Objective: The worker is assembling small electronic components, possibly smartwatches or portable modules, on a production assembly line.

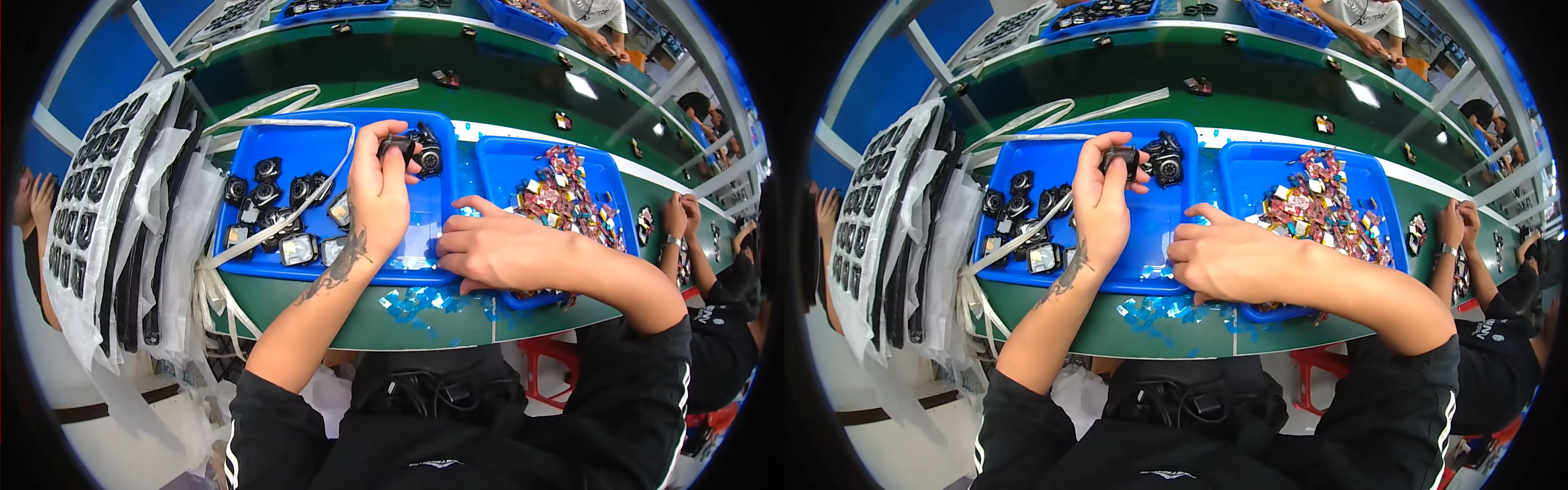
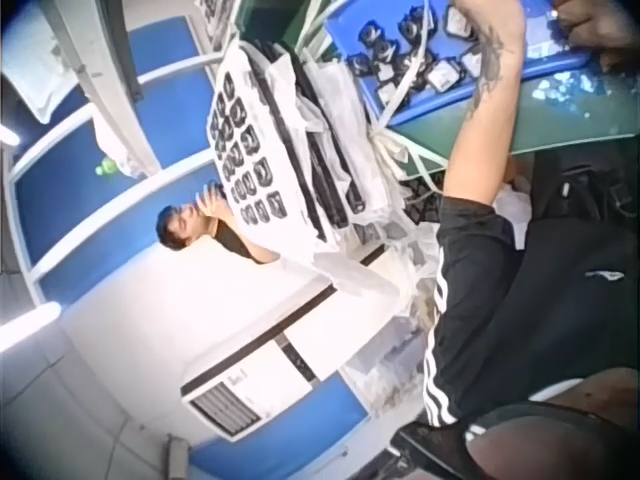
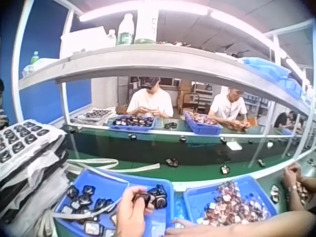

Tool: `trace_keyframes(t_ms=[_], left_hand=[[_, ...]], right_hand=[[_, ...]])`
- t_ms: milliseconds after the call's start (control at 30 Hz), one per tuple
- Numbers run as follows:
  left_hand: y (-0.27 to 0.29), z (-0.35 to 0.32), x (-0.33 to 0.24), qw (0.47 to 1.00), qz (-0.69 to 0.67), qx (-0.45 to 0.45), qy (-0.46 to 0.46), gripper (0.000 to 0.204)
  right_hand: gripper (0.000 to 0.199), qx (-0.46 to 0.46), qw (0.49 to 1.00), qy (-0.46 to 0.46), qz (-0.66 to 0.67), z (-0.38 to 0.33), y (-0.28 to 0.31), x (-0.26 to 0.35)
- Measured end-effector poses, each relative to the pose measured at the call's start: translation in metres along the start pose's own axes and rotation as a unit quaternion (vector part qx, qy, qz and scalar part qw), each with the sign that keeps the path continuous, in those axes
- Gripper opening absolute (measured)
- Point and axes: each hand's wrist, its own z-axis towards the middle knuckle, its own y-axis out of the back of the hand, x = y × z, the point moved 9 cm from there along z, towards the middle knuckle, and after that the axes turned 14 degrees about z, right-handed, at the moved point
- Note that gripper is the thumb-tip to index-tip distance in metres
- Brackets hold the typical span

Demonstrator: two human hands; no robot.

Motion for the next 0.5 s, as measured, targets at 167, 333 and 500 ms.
trace_keyframes(t_ms=[167,333,500], left_hand=[[0.001,0.001,0.008,1.0,0.012,0.004,0.008,0.022],[-0.001,0.001,0.013,0.999,-0.007,0.018,0.045,0.022],[-0.005,-0.009,-0.014,0.998,0.046,0.012,-0.033,0.019]], right_hand=[[0.014,-0.013,1.0,0.016,-0.01,0.0,0.008,0.002],[0.017,-0.038,0.999,-0.027,0.013,-0.029,0.021,-0.005],[0.023,-0.101,0.986,-0.119,0.054,-0.048,0.027,-0.026]])
